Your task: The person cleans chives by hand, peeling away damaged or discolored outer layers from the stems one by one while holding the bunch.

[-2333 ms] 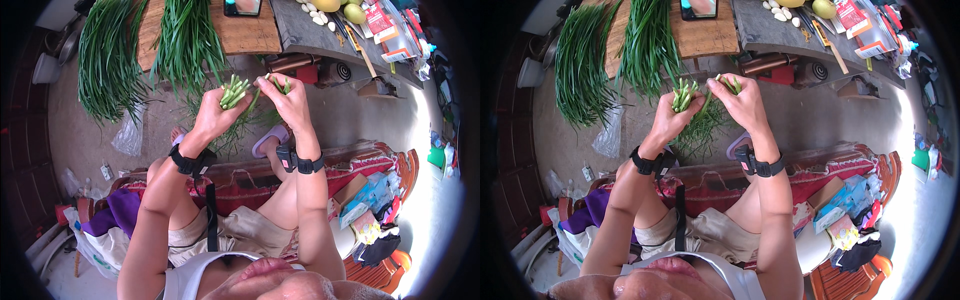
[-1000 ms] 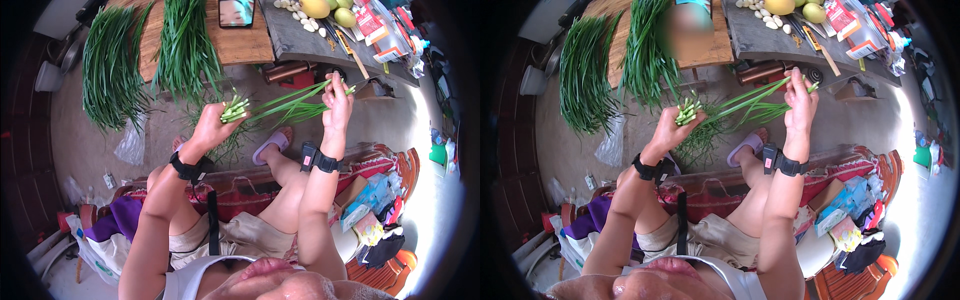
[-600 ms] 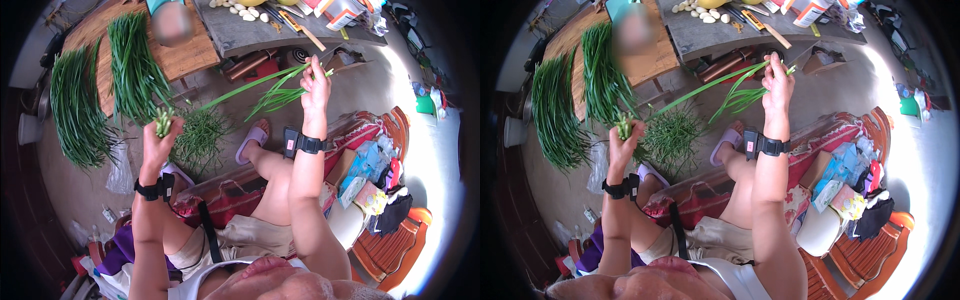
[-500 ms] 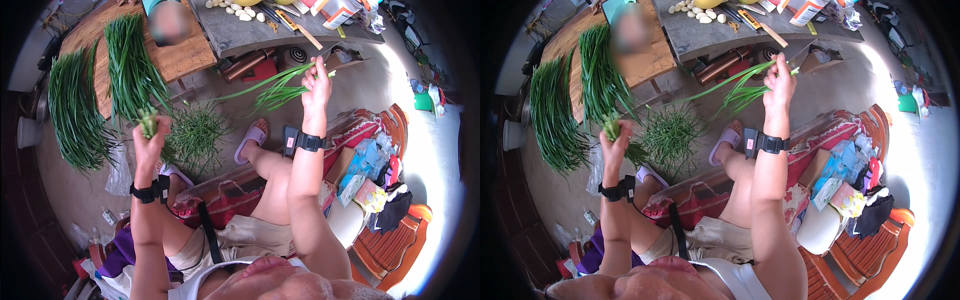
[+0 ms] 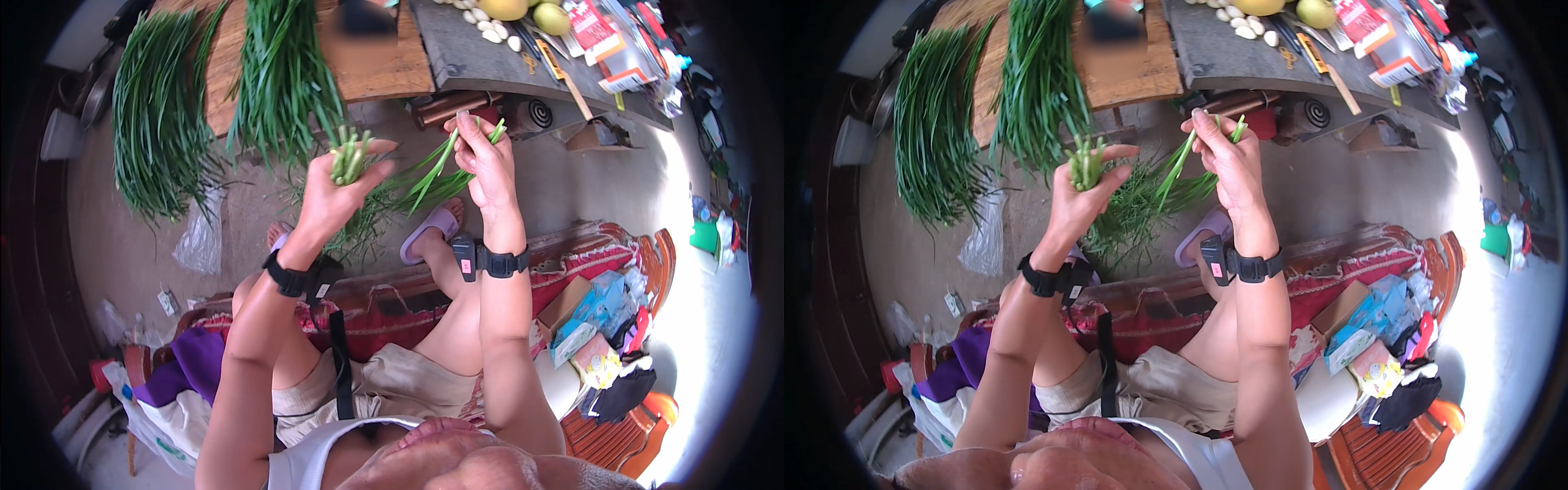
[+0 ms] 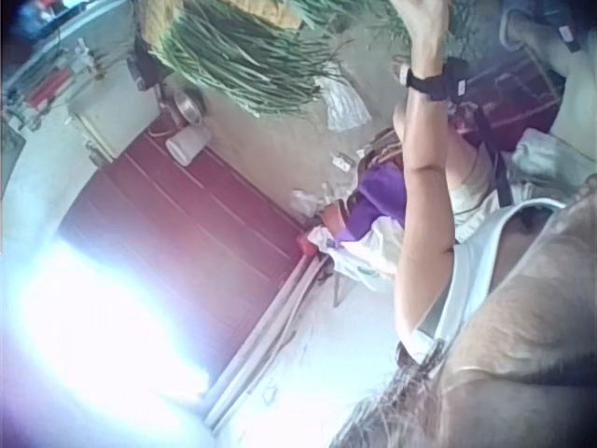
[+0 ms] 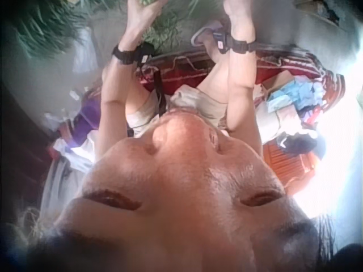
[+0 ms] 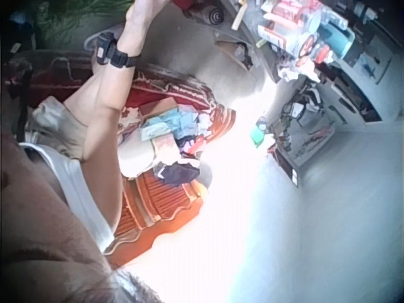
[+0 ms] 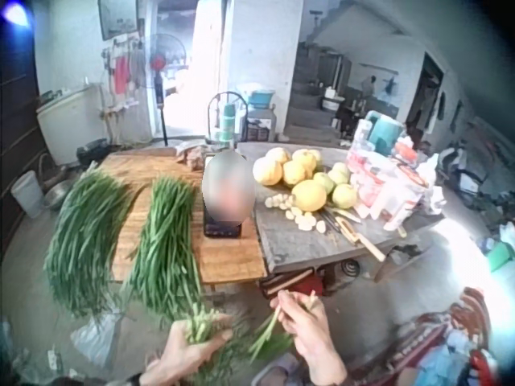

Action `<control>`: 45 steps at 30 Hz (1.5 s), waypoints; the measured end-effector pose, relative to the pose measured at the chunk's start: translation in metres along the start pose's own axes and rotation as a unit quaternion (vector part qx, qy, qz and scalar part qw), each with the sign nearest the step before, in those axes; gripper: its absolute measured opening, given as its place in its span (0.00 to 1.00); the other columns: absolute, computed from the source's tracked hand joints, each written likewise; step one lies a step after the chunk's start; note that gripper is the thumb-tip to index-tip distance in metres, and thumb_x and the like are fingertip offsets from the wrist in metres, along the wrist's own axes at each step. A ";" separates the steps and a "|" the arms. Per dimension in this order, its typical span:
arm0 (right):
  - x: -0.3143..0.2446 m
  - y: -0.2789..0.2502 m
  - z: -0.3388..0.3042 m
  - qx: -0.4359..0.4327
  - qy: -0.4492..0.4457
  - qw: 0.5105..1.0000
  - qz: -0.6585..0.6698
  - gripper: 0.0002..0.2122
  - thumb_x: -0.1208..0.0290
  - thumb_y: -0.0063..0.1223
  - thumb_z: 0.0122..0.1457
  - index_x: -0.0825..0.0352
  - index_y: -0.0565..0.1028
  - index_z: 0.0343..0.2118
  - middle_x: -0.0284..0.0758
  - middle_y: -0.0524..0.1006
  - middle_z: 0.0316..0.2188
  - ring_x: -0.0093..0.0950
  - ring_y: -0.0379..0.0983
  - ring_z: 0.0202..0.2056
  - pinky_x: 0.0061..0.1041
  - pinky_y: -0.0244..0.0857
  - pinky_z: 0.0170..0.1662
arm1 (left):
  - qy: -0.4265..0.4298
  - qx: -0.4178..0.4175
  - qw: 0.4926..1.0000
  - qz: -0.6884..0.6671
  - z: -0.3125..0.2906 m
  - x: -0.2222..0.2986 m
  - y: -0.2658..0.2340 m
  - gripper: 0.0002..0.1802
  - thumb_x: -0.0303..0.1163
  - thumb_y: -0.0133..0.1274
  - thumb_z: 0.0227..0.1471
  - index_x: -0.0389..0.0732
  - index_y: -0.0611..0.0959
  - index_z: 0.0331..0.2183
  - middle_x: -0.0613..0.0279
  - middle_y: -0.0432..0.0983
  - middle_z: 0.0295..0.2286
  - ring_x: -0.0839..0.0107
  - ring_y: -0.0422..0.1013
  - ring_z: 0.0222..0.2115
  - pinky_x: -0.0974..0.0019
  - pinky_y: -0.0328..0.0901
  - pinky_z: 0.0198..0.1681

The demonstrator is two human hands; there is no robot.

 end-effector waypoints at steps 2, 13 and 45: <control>0.008 0.014 -0.003 -0.021 0.018 1.000 -0.001 0.13 0.60 0.56 0.58 0.67 0.79 0.29 0.23 0.70 0.18 0.07 0.53 0.15 0.11 0.40 0.18 | 0.038 -0.004 0.999 -0.022 0.000 0.005 0.007 0.13 0.30 0.57 0.52 0.41 0.83 0.41 0.76 0.69 0.16 0.88 0.59 0.14 0.78 0.53 0.16; 0.028 0.039 -0.009 -0.093 0.066 0.990 -0.087 0.12 0.61 0.55 0.59 0.65 0.80 0.28 0.21 0.71 0.17 0.07 0.54 0.16 0.12 0.40 0.18 | 0.039 -0.034 0.997 -0.058 0.003 -0.006 0.011 0.14 0.28 0.59 0.49 0.35 0.82 0.40 0.62 0.81 0.32 0.82 0.72 0.32 0.72 0.68 0.37; -0.165 0.059 -0.180 -0.183 -0.200 0.908 -0.318 0.13 0.63 0.58 0.57 0.70 0.80 0.27 0.24 0.68 0.14 0.13 0.60 0.19 0.18 0.55 0.23 | 0.208 -0.023 0.977 -0.025 -0.154 0.117 0.049 0.08 0.32 0.55 0.53 0.36 0.81 0.28 0.71 0.74 0.20 0.86 0.63 0.17 0.77 0.57 0.17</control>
Point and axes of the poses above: each hand's wrist, its own z-axis towards the middle knuckle, its own y-axis out of the palm, x = y × z, the point moved 6 cm from there along z, towards the middle knuckle
